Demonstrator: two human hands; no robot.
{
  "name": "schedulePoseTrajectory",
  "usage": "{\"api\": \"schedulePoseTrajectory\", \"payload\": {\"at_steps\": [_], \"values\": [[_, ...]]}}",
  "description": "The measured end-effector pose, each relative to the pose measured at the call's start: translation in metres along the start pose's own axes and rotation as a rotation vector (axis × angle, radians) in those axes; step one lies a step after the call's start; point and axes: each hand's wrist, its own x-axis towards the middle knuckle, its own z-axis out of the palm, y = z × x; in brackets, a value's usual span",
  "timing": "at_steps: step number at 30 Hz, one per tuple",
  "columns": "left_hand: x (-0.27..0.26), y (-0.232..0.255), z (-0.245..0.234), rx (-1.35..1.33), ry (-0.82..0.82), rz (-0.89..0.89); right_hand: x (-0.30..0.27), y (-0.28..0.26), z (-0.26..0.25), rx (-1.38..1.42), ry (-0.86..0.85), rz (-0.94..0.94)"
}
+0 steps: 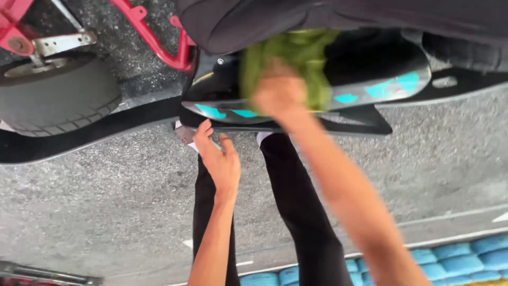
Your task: Clean several go-karts by wiping down the steering wheels, bumpers, and side panels with a cloth.
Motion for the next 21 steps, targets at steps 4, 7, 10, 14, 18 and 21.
{"api": "schedulePoseTrajectory", "payload": {"at_steps": [4, 7, 10, 14, 18, 21], "values": [[-0.001, -0.003, -0.019, 0.036, 0.024, -0.115, 0.019, -0.13, -0.07, 0.17, -0.1, -0.165], [0.0, -0.013, -0.028, 0.035, 0.043, -0.137, 0.003, -0.137, -0.071, 0.228, -0.057, -0.298], [0.001, -0.017, -0.024, 0.032, 0.067, -0.112, -0.028, -0.069, -0.089, 0.335, 0.059, -0.383], [-0.002, -0.01, -0.014, 0.052, 0.041, -0.029, -0.062, 0.074, -0.089, 0.037, 0.181, -0.296], [-0.007, 0.017, 0.003, 0.061, -0.001, 0.038, -0.077, 0.235, -0.048, -0.106, 0.031, -0.048], [-0.011, 0.031, 0.009, 0.071, -0.043, 0.084, -0.07, 0.297, -0.031, 0.033, 0.264, -0.059]]}}
